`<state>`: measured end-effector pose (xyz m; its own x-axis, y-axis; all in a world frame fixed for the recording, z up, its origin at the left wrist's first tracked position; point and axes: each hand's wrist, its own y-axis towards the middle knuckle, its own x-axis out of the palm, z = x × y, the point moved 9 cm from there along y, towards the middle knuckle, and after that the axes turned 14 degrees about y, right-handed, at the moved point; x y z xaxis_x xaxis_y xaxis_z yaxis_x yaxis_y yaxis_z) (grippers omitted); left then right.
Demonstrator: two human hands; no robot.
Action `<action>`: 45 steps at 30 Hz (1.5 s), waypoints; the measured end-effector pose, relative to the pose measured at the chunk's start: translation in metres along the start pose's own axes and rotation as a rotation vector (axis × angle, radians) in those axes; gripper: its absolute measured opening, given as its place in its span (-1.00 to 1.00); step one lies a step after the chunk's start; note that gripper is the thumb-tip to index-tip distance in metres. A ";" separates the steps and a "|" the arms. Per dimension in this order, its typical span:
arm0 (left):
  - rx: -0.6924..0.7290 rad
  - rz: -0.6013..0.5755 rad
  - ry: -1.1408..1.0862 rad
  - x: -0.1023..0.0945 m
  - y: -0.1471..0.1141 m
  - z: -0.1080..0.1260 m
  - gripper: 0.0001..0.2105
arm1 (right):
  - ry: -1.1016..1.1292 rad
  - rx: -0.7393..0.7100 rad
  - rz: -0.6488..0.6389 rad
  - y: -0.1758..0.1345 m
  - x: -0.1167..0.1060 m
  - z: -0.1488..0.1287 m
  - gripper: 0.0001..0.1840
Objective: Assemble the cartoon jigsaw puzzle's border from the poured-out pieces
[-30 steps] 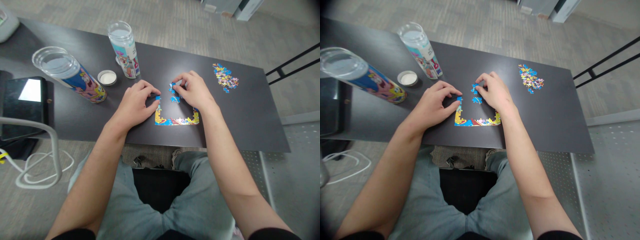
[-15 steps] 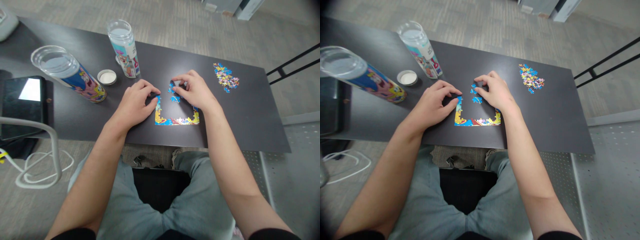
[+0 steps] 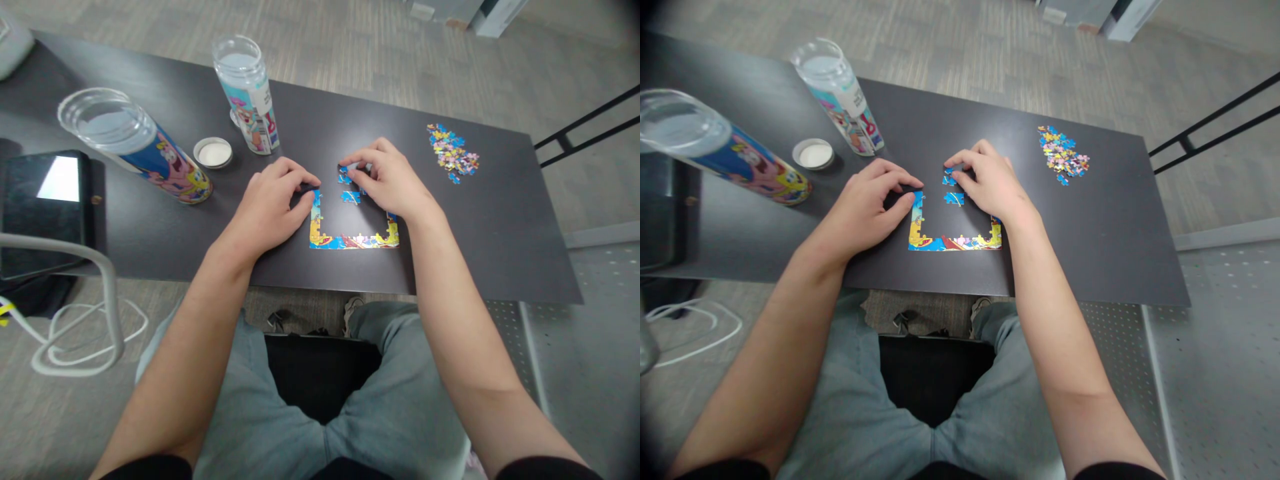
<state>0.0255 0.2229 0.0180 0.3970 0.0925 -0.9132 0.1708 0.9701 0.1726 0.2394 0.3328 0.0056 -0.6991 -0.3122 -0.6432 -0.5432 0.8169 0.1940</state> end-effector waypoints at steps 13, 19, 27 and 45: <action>0.001 0.008 0.002 0.001 0.000 0.000 -0.68 | 0.026 -0.001 -0.018 -0.005 -0.008 -0.012 -0.82; 0.003 0.015 0.004 0.001 0.000 -0.001 -0.68 | 0.017 -0.024 -0.045 -0.006 -0.002 -0.021 -0.74; 0.002 0.012 0.007 0.001 0.000 0.000 -0.69 | -0.014 -0.037 -0.105 -0.008 0.012 -0.030 -0.74; 0.006 0.008 0.013 0.001 0.000 0.001 -0.68 | 0.019 -0.074 -0.176 -0.009 0.024 -0.052 -0.82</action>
<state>0.0263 0.2227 0.0174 0.3864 0.1031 -0.9166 0.1732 0.9679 0.1819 0.2034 0.2932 0.0269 -0.5988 -0.4565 -0.6581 -0.6901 0.7111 0.1346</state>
